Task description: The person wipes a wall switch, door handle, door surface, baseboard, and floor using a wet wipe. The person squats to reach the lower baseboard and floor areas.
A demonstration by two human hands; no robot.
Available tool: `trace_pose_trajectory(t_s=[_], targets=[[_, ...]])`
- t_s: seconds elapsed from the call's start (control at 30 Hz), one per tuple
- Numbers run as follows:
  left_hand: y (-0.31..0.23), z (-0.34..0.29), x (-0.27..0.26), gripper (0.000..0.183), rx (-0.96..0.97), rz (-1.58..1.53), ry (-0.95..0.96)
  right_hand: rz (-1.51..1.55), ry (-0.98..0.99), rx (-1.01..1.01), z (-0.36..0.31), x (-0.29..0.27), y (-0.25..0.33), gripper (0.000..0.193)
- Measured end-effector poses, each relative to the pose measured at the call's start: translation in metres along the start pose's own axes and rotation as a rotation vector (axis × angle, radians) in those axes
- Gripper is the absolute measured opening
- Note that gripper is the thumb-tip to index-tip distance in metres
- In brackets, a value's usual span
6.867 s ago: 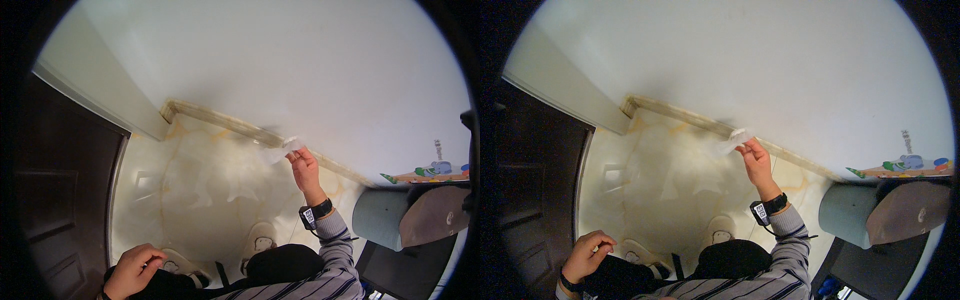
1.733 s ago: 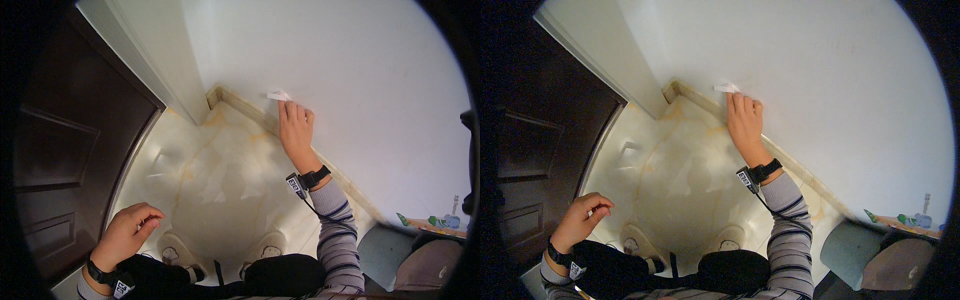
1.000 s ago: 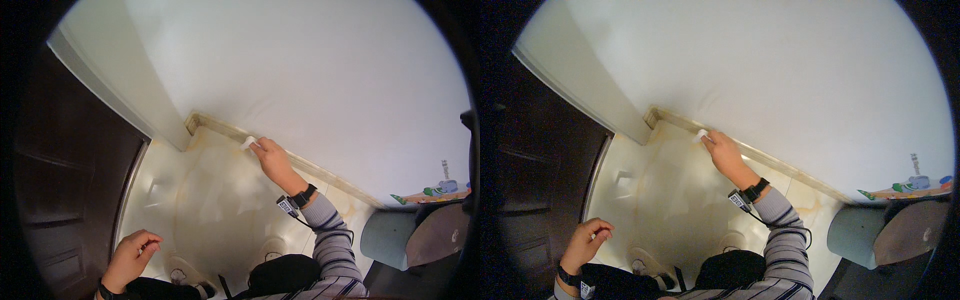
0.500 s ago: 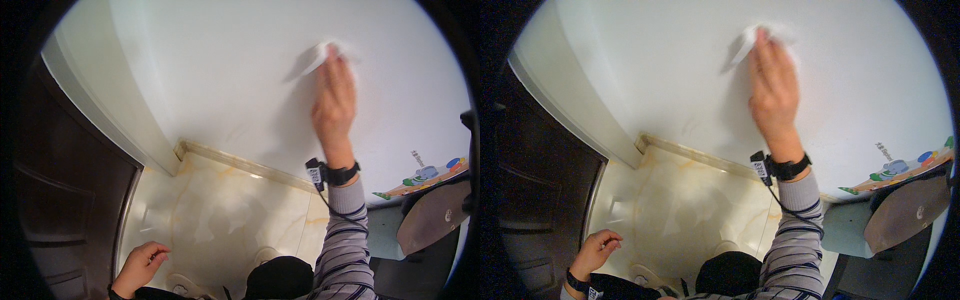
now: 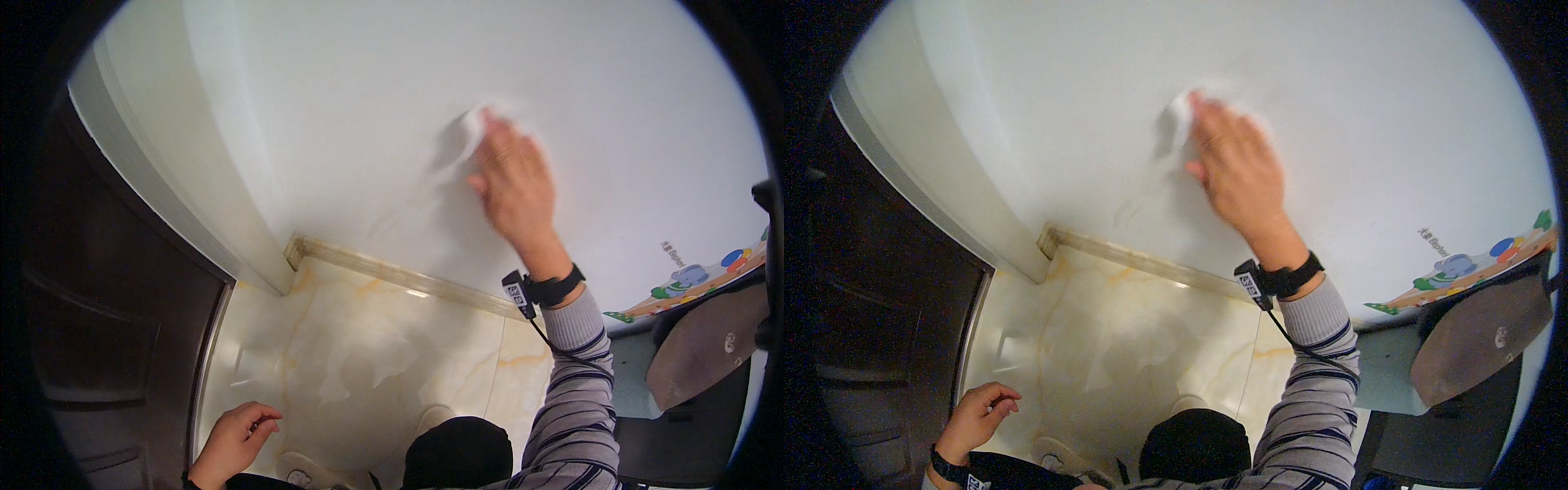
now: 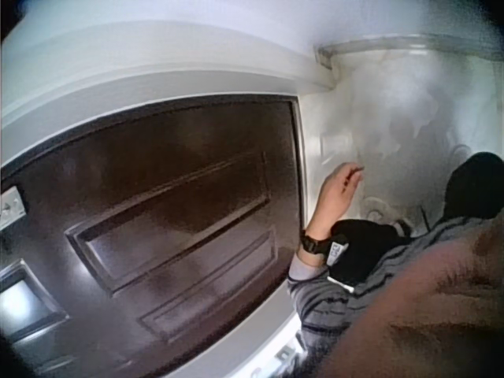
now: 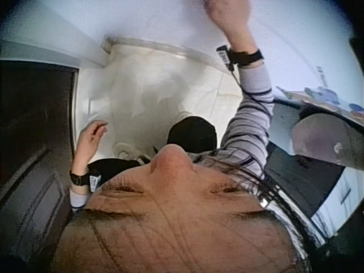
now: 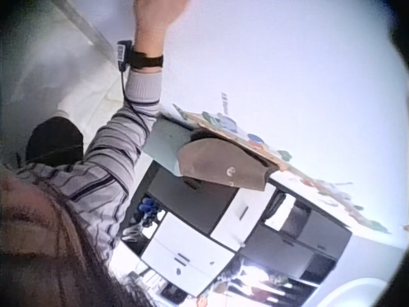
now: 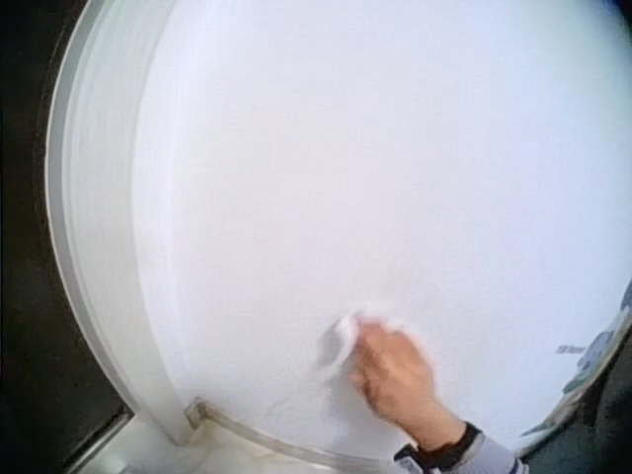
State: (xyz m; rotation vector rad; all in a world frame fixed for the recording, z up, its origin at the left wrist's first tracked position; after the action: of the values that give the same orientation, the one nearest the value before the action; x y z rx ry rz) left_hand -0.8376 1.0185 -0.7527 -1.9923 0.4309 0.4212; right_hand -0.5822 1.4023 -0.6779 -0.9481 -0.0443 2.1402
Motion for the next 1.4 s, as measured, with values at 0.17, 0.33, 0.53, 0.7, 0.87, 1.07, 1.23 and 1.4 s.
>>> trace_pose_trajectory(t_s=[0.17, 0.33, 0.53, 0.7, 0.87, 1.07, 1.23, 1.4], targets=[[-0.007, 0.007, 0.003, 0.013, -0.004, -0.002, 0.018, -0.052, -0.209, 0.159, 0.022, -0.01, -0.01, 0.055], [-0.01, 0.006, 0.004, 0.013, 0.003, 0.03, 0.032, 0.291, 0.363, -0.089, -0.033, 0.049, 0.054, 0.066], [0.006, 0.008, 0.005, 0.018, 0.021, -0.01, 0.037, 0.273, 0.23, -0.077, 0.002, 0.025, 0.031, 0.056], [-0.002, 0.012, 0.011, 0.019, 0.017, -0.033, 0.056, -0.056, -0.06, 0.127, 0.032, -0.004, 0.004, 0.065], [-0.001, 0.01, 0.009, 0.018, 0.024, 0.017, 0.076, 0.035, 0.249, -0.105, -0.012, 0.035, 0.05, 0.068], [0.008, 0.006, 0.008, 0.018, 0.058, -0.007, 0.08, 0.038, 0.194, -0.087, -0.005, 0.01, 0.029, 0.063], [-0.003, 0.007, 0.009, 0.018, 0.042, 0.026, 0.087, -0.105, -0.029, 0.177, -0.003, -0.001, 0.001, 0.061], [-0.004, 0.01, 0.01, 0.018, 0.027, 0.018, 0.092, 0.085, 0.254, -0.076, -0.059, 0.041, 0.046, 0.057]])
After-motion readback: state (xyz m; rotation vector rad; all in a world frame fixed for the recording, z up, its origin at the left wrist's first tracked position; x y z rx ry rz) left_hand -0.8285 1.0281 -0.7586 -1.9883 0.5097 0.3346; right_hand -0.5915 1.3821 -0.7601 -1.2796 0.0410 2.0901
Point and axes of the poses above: each hand's wrist, its own z-axis towards the middle knuckle, its own x-axis out of the palm, y = z × x, the point moved 3 cm from there along z, towards the middle knuckle, and after that the axes turned 7 degrees about x, right-handed, at the moved point
